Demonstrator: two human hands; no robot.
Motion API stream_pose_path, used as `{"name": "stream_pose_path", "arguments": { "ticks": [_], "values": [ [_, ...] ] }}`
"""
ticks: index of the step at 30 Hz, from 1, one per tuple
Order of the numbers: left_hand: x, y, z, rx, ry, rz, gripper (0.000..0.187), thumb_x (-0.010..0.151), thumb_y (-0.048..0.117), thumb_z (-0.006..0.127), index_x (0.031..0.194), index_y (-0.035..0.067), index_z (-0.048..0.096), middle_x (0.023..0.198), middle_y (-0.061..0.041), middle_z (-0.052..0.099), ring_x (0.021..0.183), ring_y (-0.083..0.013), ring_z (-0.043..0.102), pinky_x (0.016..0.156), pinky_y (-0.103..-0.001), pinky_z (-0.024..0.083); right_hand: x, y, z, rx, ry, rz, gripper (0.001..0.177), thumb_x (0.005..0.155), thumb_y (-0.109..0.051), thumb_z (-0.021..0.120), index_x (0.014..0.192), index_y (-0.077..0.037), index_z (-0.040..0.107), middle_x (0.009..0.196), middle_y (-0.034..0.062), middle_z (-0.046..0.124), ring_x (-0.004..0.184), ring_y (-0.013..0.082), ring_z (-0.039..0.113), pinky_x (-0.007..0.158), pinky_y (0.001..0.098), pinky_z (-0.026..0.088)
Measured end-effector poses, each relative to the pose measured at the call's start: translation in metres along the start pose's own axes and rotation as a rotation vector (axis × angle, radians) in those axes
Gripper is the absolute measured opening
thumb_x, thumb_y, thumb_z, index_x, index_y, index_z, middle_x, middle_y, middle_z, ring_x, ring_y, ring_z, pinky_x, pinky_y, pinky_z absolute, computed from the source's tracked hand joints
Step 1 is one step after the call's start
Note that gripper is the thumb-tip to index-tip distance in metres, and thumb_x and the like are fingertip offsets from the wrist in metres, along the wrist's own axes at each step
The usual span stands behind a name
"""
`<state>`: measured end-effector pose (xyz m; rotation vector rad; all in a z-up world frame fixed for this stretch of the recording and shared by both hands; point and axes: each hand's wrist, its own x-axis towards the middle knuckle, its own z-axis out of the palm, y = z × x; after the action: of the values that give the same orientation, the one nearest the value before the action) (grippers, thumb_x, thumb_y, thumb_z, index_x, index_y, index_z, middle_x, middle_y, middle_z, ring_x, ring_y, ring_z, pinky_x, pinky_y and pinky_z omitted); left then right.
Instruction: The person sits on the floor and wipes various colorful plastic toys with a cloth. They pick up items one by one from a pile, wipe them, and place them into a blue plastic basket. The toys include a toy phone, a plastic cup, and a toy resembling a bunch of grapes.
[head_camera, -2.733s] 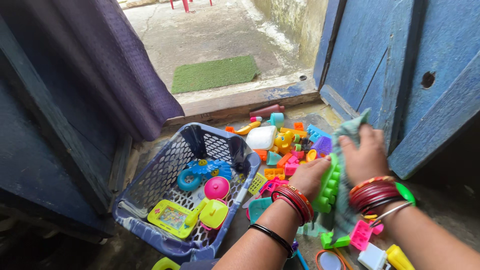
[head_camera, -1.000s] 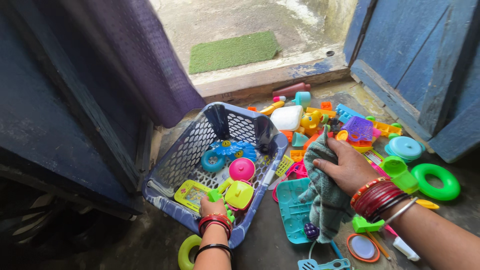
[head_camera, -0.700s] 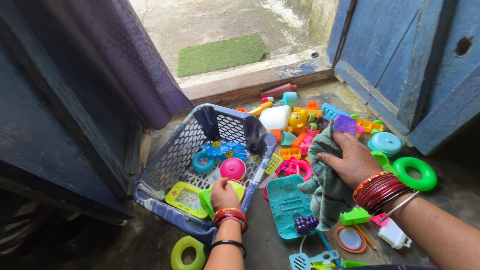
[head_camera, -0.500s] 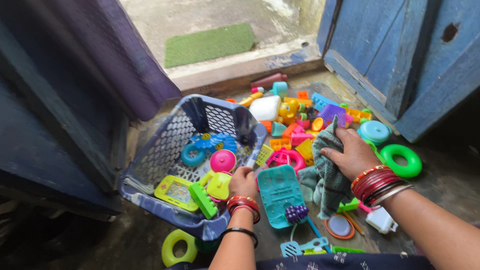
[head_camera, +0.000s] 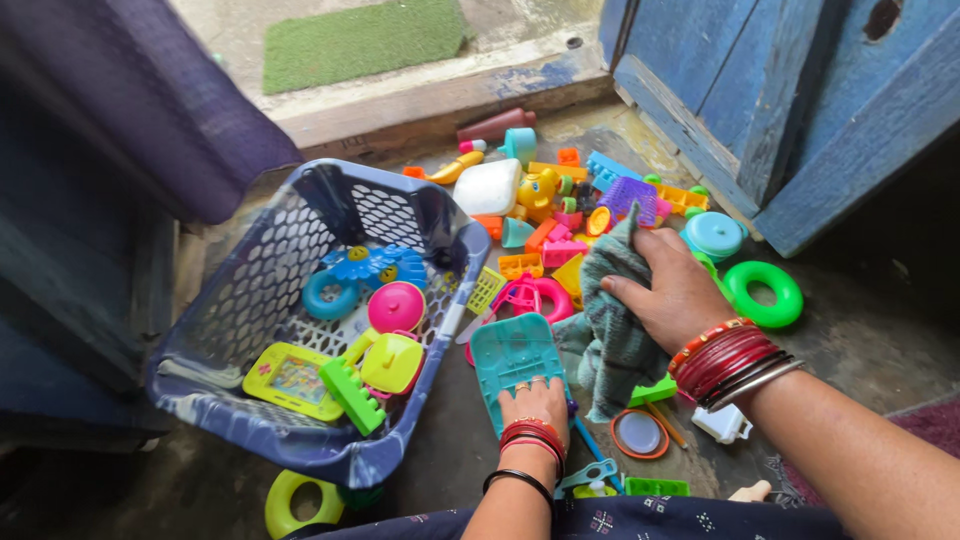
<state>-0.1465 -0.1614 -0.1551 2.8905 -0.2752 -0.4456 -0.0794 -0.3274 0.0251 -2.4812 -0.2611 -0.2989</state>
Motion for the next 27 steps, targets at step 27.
{"name": "stream_pose_path", "arguments": {
  "ticks": [27],
  "values": [
    [-0.003, 0.055, -0.292, -1.871, -0.001, 0.438, 0.037, 0.099, 0.039, 0.057, 0.121, 0.011, 0.066, 0.099, -0.001, 0.067, 0.082, -0.0092, 0.066, 0.057, -0.025, 0.048, 0.028, -0.042, -0.139, 0.476, 0.005, -0.116, 0.062, 0.087, -0.034, 0.073, 0.14, -0.008, 0.054, 0.125, 0.0081, 0.07, 0.118, 0.0162, 0.062, 0.101, 0.0325, 0.045]
  ]
}}
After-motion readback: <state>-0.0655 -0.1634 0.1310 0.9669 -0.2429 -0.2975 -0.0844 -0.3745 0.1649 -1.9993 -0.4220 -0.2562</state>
